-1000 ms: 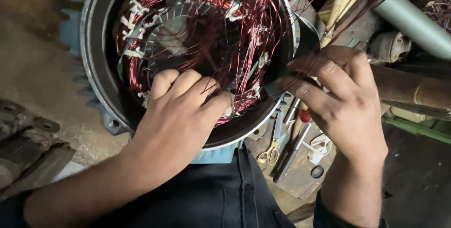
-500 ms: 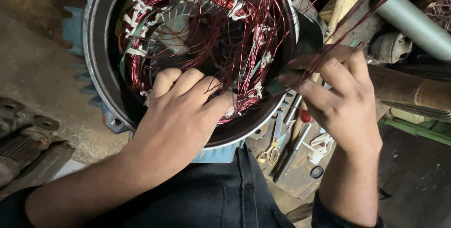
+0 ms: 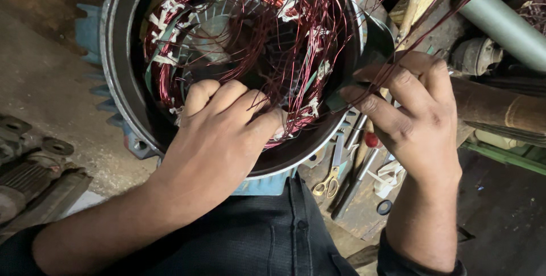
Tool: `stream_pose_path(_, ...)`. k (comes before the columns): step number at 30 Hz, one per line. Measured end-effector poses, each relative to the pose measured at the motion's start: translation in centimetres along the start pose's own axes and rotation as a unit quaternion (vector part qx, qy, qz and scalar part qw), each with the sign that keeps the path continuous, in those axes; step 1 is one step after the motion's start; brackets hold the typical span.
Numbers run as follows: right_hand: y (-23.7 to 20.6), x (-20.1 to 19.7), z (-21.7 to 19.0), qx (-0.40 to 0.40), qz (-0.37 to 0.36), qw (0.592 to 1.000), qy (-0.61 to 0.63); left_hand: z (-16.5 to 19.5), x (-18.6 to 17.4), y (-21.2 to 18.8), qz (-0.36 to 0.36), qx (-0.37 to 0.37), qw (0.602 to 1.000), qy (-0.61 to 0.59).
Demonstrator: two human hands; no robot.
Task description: The person removes old copper windings from an electric motor stator, pulling loose wire out by hand and cutting wire bundles with shears. They then cut green insulating paper strips and insert the strips into the stator slots, pressing them into place around the winding.
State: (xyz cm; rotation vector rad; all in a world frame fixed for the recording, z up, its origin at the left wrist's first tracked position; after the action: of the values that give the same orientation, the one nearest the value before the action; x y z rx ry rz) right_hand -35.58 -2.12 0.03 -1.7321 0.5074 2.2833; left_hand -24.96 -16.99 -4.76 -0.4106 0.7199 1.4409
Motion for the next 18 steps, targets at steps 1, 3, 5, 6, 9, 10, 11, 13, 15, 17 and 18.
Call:
stream_pose_path(1, 0.0, -0.01, 0.05, 0.004, 0.001, 1.0, 0.005, -0.04, 0.03, 0.01, -0.001, -0.003, 1.0, -0.001)
stream_pose_path(3, -0.01, -0.06, 0.16, 0.011, 0.003, 1.0, 0.015, -0.03, -0.01, 0.01, 0.0, -0.002, 1.0, -0.005)
stream_pose_path(5, 0.04, -0.09, 0.14, 0.007, 0.004, 1.0, 0.008, -0.03, -0.08, 0.03, 0.001, 0.0, 1.0, -0.003)
stream_pose_path(6, 0.06, -0.1, 0.1, 0.005, 0.003, 1.0, 0.005, -0.01, -0.1, 0.04, 0.0, 0.001, 1.0, -0.001)
stream_pose_path(9, 0.16, -0.21, 0.1, 0.009, 0.009, 1.0, 0.019, -0.01, -0.25, 0.08, 0.003, 0.002, 1.0, -0.002)
stream_pose_path(10, 0.2, -0.23, 0.04, 0.007, 0.01, 1.0, 0.013, 0.01, -0.27, 0.08, 0.003, 0.001, 1.0, -0.006)
stream_pose_path(11, 0.24, -0.24, -0.03, 0.004, 0.011, 1.0, 0.007, 0.05, -0.28, 0.09, 0.003, 0.003, 1.0, -0.005)
stream_pose_path(13, 0.3, -0.26, -0.08, 0.003, 0.012, 1.0, 0.007, 0.08, -0.33, 0.09, 0.004, 0.006, 1.0, 0.001)
stream_pose_path(15, 0.34, -0.26, -0.04, 0.006, 0.01, 1.0, 0.018, 0.05, -0.3, 0.11, 0.003, 0.005, 1.0, -0.003)
stream_pose_path(17, 0.33, -0.34, -0.01, 0.009, 0.012, 1.0, 0.013, 0.01, -0.27, 0.1, 0.004, 0.004, 1.0, -0.005)
stream_pose_path(18, 0.31, -0.37, 0.01, 0.01, 0.012, 1.0, 0.011, -0.01, -0.24, 0.08, 0.004, 0.003, 1.0, -0.007)
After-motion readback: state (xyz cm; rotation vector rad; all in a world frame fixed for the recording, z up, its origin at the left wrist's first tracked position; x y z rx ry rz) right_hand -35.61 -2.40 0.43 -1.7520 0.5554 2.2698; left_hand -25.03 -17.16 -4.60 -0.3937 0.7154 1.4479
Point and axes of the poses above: each hand's wrist, its own y-axis towards the middle knuckle, its own x-axis out of the palm, z = x × y, the point moved 7 cm from there along y, towards the middle knuckle, and after that the axes turned 12 degrees about -y, right-handed, at the moved point
